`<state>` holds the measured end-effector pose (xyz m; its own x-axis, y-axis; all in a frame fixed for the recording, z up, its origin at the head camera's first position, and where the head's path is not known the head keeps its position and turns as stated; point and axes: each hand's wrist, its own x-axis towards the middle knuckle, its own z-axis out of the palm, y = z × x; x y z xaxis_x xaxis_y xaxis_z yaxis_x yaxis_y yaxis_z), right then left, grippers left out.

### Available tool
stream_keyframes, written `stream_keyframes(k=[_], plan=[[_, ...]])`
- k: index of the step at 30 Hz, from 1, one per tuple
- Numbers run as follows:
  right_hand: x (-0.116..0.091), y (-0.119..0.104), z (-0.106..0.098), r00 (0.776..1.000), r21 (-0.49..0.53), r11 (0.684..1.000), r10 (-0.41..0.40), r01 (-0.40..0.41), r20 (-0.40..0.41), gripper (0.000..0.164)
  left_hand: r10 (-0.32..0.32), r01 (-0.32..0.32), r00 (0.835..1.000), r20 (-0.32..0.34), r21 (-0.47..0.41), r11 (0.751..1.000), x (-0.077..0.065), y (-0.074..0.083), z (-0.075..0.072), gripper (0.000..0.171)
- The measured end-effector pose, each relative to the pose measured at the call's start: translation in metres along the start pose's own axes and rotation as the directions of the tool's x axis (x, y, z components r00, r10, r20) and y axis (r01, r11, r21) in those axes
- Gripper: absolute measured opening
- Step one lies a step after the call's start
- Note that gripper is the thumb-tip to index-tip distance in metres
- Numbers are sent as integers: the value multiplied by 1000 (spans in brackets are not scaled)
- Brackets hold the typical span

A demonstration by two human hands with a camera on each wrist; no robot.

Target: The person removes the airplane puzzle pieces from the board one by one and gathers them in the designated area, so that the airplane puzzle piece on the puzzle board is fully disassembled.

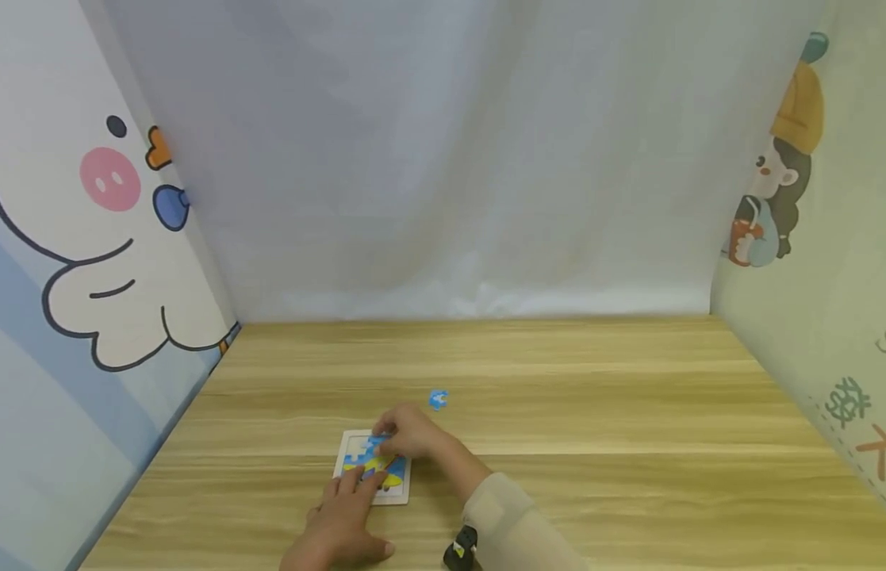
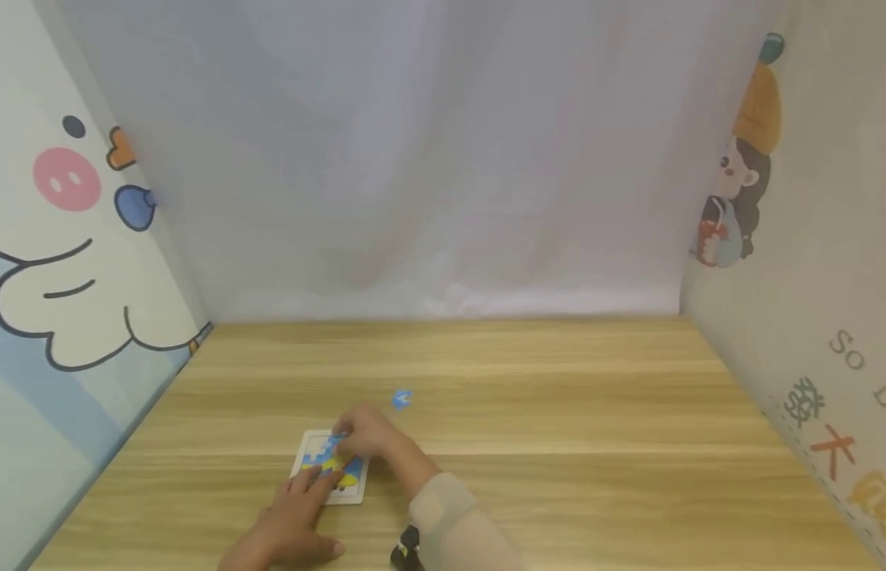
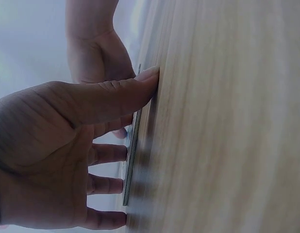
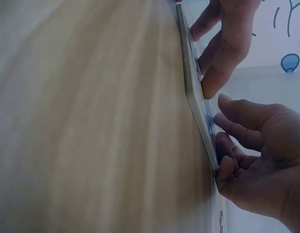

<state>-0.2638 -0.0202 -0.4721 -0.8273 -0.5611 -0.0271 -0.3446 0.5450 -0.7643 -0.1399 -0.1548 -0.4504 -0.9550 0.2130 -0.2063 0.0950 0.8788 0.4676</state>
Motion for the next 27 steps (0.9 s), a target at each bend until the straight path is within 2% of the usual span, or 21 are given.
stream_keyframes(k=[4, 11, 14, 18, 27], plan=[[1, -3, 3, 1000, -46, 999, -3, 2, -16, 19, 8, -8, 1000, -10, -2, 1000, 2, -1, 1, 88], [-2, -13, 10, 993, -71, 994, 78, -84, -91, 18, -1, 1, 1000, -4, 0, 1000, 3, -2, 3, 90], [-3, -16, 12, 987, -69, 991, 107, -116, -118, 17, 8, -7, 1000, -22, 12, 1000, 2, -1, 3, 91], [-2, -16, 15, 980, -121, 981, 130, -149, -147, 17, 9, -9, 1000, -25, 13, 1000, 1, 0, 2, 91], [0, -16, 16, 975, -140, 971, 174, -192, -136, 18, -13, 13, 1000, 0, 2, 1000, 1, 2, 1, 92]])
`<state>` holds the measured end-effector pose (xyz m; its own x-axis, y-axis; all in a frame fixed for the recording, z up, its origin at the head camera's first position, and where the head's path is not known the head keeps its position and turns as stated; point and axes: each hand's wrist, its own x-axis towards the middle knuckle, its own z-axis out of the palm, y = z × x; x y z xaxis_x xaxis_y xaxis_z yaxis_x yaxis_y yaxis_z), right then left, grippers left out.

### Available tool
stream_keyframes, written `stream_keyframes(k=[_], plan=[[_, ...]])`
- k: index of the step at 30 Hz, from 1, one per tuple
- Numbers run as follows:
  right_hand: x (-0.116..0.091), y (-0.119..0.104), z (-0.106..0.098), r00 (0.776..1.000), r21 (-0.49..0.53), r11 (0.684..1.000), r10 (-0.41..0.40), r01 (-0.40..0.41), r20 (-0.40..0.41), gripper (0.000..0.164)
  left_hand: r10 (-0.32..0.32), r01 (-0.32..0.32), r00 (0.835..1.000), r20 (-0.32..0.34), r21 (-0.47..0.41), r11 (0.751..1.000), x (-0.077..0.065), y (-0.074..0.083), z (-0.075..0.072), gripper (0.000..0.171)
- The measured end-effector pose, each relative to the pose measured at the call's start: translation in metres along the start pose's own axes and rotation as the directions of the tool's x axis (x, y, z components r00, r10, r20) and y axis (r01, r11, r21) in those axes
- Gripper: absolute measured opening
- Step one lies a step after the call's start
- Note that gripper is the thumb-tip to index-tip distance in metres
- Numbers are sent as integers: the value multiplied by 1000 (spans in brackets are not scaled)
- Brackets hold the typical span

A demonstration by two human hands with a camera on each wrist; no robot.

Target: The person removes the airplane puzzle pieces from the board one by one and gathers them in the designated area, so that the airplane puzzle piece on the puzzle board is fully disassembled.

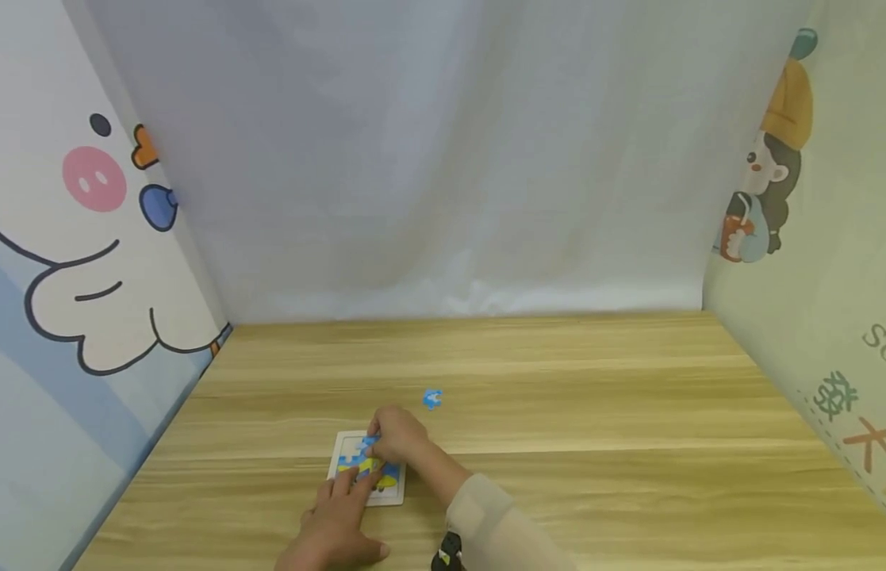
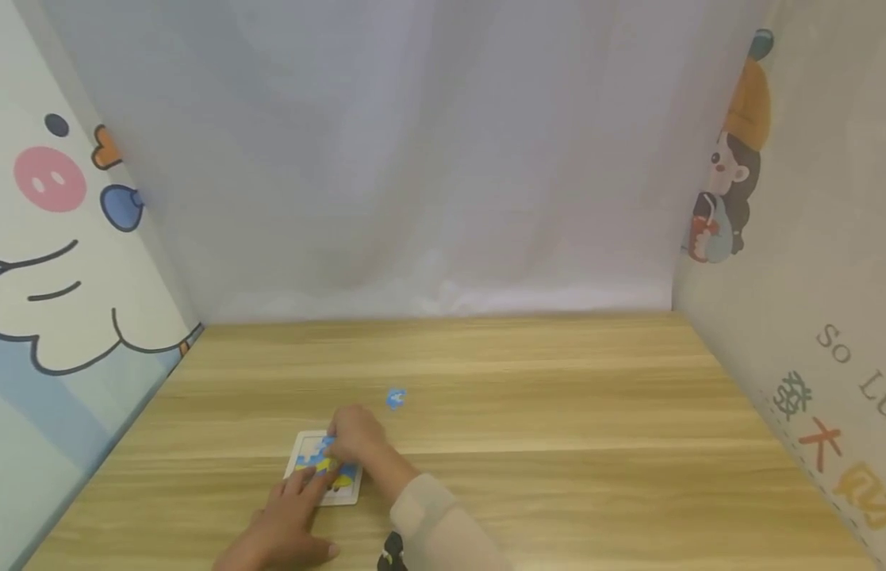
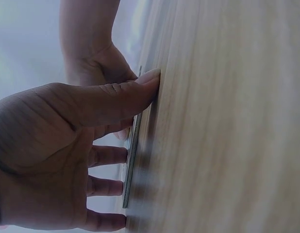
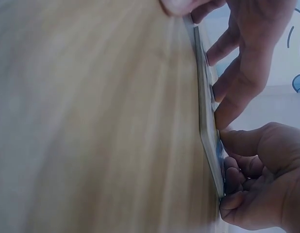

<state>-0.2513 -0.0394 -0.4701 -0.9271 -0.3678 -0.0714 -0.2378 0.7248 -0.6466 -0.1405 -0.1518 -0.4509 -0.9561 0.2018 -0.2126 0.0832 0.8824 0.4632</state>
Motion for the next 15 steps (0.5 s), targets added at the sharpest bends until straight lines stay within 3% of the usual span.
stream_keyframes(k=[15], plan=[[-5, -4, -3, 999, -55, 998, -31, 31, 6, 15, 0, 0, 1000, -4, -19, 1000, -2, -1, 2, 92]])
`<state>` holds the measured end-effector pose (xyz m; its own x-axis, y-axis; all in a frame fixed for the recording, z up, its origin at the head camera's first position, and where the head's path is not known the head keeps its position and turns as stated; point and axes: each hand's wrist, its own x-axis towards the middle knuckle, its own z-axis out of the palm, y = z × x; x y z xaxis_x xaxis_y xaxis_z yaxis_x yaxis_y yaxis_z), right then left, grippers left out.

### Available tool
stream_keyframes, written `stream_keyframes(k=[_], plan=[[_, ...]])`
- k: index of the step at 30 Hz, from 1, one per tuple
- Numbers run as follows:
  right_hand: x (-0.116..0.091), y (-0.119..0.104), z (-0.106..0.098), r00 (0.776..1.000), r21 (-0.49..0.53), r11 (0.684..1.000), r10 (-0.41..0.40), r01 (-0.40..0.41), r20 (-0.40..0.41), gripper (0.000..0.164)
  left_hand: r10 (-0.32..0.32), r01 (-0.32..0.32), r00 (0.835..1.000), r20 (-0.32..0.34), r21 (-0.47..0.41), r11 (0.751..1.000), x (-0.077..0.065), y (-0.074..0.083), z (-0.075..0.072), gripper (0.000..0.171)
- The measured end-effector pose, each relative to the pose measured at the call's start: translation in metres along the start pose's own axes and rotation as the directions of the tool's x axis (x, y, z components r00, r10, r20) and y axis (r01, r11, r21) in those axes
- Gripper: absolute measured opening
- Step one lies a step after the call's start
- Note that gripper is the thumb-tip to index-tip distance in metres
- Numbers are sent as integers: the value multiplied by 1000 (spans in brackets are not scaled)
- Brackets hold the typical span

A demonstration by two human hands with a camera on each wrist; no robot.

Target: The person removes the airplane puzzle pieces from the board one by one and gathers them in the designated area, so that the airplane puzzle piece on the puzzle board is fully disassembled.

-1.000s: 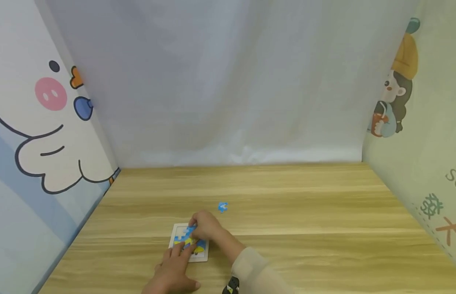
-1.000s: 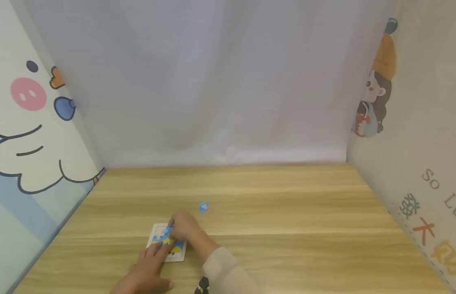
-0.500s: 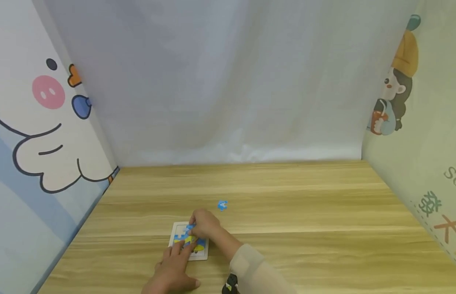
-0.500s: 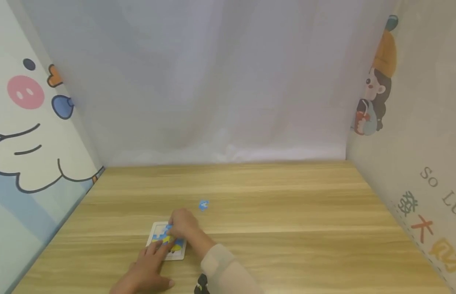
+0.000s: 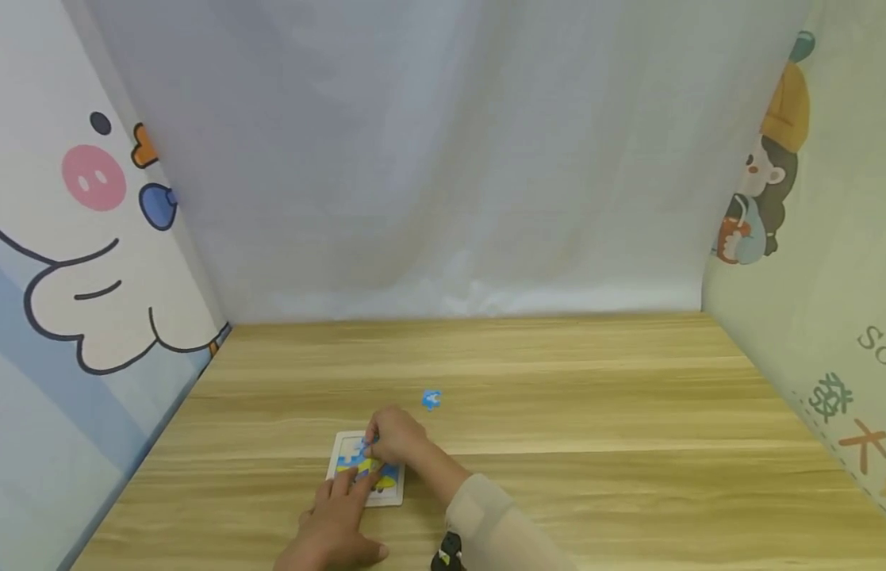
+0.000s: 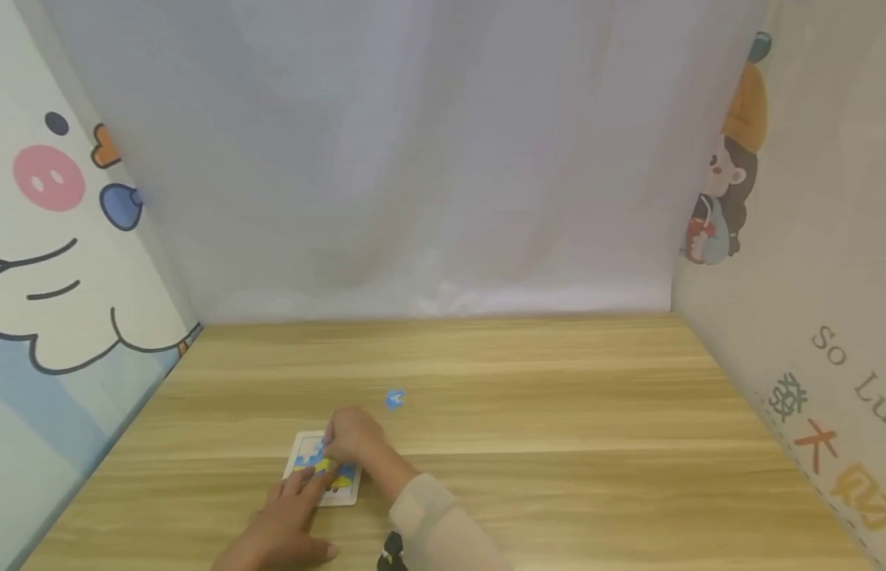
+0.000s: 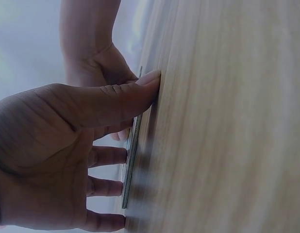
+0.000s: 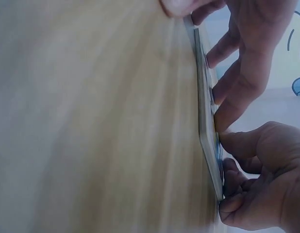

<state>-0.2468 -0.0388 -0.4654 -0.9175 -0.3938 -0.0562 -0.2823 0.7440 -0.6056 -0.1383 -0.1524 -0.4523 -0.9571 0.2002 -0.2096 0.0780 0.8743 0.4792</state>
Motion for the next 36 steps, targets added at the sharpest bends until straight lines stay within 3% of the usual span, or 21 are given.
stream_keyframes(k=[10, 18, 36], plan=[[-6, -10, -1, 997, -115, 991, 64, -68, -44, 20, 18, -18, 1000, -18, 12, 1000, -2, 3, -1, 92], [-6, -6, -2, 995, -25, 995, 94, -95, -35, 24, 2, -2, 1000, 0, -4, 1000, -2, 5, -2, 94], [-4, -3, -2, 995, -8, 996, 93, -93, -25, 21, -14, 14, 1000, 8, -4, 1000, 1, 2, 1, 94]])
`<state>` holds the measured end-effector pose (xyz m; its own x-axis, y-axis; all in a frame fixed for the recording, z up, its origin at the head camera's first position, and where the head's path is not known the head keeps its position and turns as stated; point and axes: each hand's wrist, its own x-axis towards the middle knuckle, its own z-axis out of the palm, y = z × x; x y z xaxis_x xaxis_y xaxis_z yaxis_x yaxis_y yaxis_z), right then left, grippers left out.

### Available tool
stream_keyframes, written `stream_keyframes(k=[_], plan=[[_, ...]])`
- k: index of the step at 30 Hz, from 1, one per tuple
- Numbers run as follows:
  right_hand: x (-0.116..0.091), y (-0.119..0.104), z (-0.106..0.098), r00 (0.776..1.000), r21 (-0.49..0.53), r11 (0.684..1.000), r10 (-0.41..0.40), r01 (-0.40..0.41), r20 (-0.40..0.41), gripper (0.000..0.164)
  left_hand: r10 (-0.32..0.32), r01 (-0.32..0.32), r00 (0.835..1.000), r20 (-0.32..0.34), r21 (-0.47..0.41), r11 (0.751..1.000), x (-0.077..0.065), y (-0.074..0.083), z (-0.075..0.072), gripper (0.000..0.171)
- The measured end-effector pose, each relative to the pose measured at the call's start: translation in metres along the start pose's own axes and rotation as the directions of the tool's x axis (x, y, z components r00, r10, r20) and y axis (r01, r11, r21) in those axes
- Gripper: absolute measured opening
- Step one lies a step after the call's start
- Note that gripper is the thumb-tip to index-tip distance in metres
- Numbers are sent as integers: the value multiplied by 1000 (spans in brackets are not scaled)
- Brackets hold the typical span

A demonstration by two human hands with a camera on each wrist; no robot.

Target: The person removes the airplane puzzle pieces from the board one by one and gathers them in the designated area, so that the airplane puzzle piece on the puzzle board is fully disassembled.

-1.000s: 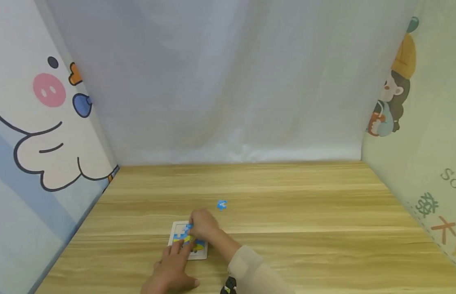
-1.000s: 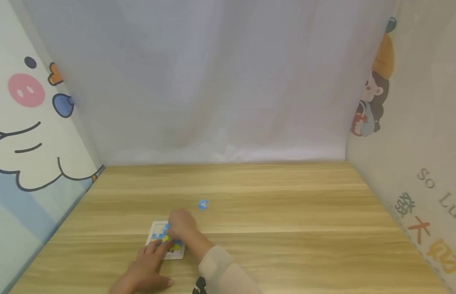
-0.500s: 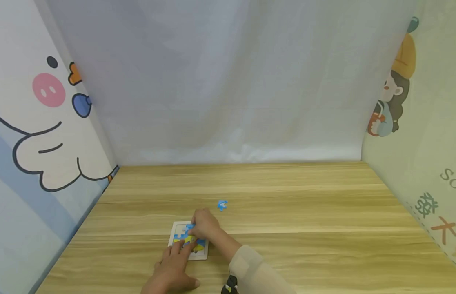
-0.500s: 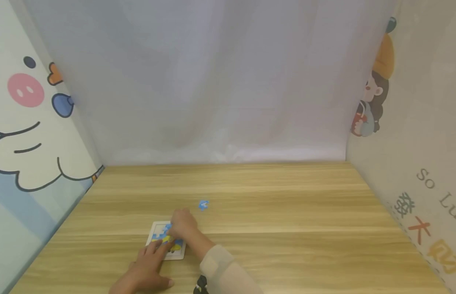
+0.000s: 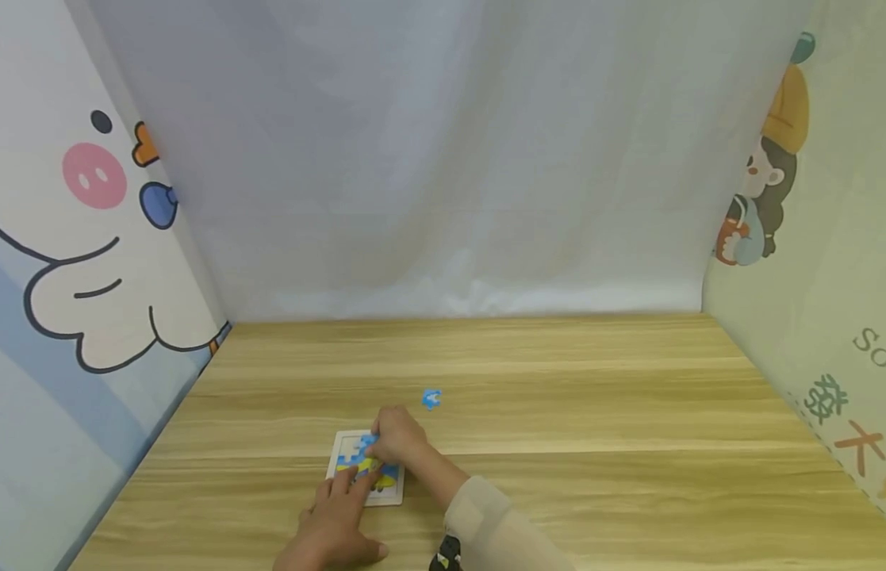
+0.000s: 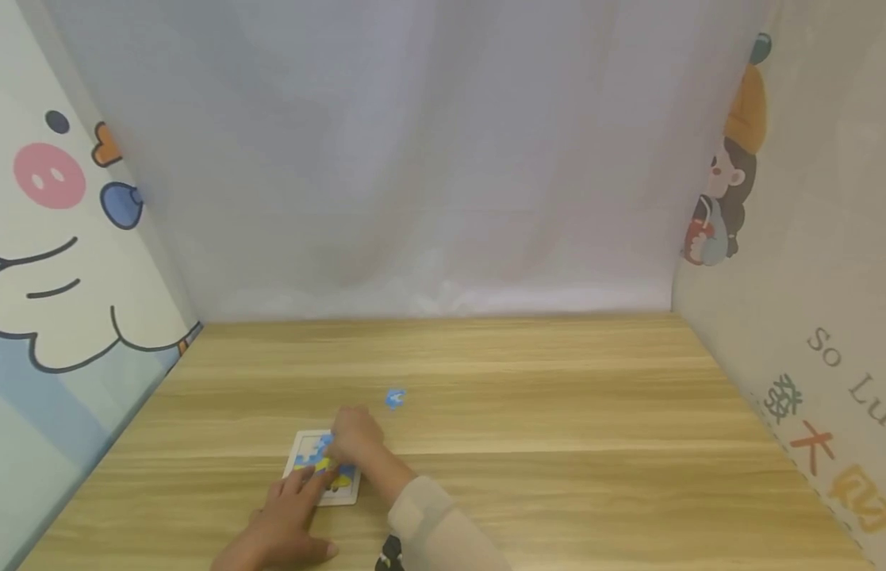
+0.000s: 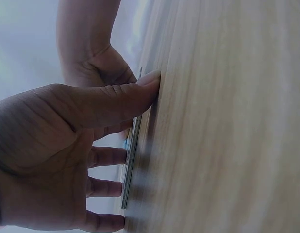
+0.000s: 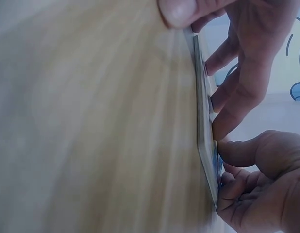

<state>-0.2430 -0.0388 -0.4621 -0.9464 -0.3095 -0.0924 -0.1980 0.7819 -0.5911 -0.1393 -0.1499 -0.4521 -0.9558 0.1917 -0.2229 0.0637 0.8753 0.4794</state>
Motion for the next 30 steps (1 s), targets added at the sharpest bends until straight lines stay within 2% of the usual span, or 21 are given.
stream_keyframes(k=[5, 12, 22, 26, 30], plan=[[-1, -2, 3, 1000, -45, 999, -1, 1, -13, 21, 17, -16, 1000, -13, 14, 1000, -1, 0, 1, 94], [-3, -4, 3, 1000, -35, 999, -4, 3, -30, 25, 25, -24, 999, -26, 6, 1000, -2, 2, 0, 93], [-3, -6, 3, 998, -46, 998, 39, -41, -52, 17, 43, -43, 999, -25, -2, 999, -3, 3, 0, 92], [-5, -5, 2, 998, -12, 999, 31, -31, -54, 17, 44, -44, 999, -27, 5, 999, -3, 3, 0, 91], [-5, -2, -1, 999, 100, 995, 28, -24, -34, 21, 36, -36, 999, -20, 4, 999, -3, 4, 0, 90]])
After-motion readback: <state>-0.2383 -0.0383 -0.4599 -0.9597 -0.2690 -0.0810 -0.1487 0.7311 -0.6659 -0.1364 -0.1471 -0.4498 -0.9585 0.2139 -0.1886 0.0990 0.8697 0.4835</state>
